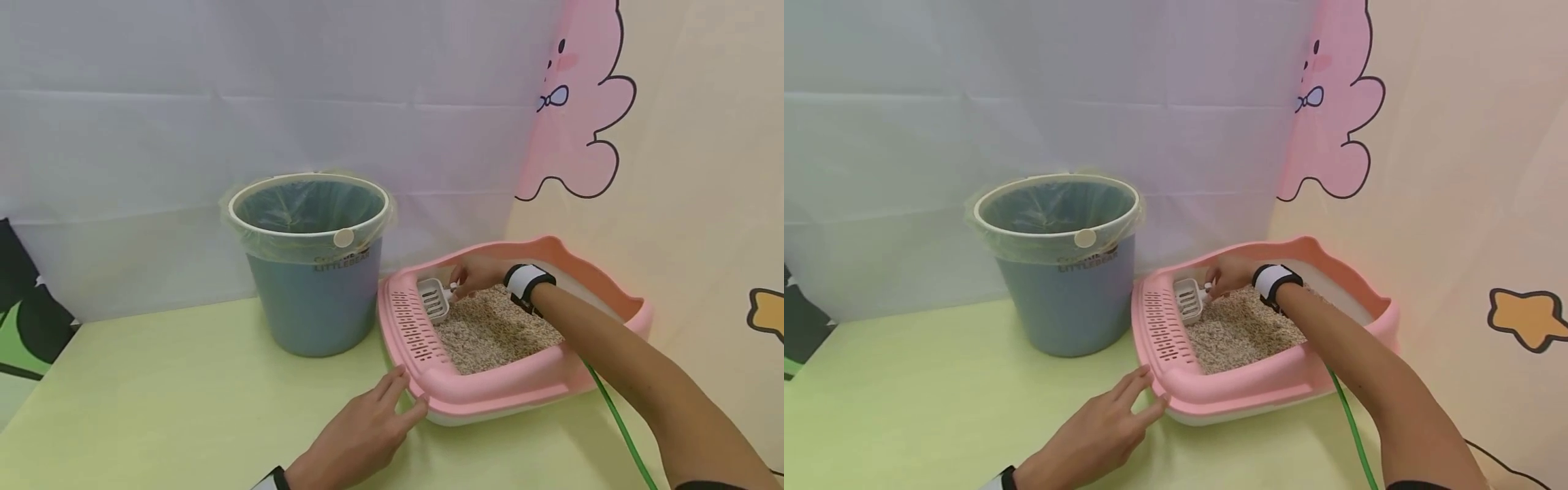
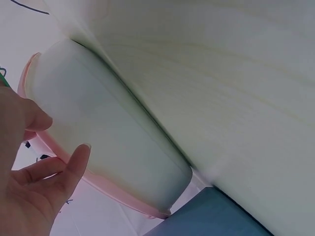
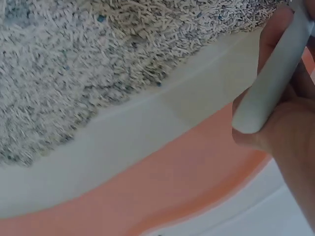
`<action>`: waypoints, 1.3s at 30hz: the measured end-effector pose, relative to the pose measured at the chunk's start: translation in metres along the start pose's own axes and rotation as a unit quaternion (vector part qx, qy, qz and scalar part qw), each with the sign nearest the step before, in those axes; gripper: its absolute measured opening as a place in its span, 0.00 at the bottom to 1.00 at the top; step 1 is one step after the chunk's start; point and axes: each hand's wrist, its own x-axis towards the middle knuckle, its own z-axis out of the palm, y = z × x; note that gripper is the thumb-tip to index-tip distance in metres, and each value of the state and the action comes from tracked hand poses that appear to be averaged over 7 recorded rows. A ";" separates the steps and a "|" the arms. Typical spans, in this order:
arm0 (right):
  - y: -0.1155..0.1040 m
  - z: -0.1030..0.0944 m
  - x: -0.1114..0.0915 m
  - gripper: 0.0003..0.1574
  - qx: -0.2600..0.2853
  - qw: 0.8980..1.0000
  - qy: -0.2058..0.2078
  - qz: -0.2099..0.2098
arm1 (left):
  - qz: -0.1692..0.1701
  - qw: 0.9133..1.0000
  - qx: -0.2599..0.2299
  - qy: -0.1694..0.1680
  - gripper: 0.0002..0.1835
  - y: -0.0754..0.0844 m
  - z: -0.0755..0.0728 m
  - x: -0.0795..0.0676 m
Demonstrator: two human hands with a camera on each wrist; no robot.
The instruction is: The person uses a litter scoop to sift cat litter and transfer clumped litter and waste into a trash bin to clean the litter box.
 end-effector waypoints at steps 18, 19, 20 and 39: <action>0.075 -0.034 -0.130 0.13 0.143 0.980 0.099 0.097 | 0.018 1.000 0.003 -0.011 0.26 0.001 0.017 0.012; 0.075 -0.037 -0.132 0.14 0.147 0.978 0.113 0.096 | 0.016 1.000 0.003 -0.012 0.25 -0.001 0.017 0.011; 0.075 -0.040 -0.133 0.15 0.149 0.976 0.127 0.095 | 0.014 1.000 0.003 -0.014 0.25 -0.002 0.017 0.011; 0.051 -0.055 -0.079 0.20 0.326 0.923 0.202 -0.038 | 0.004 1.000 0.003 -0.005 0.24 -0.015 0.018 0.005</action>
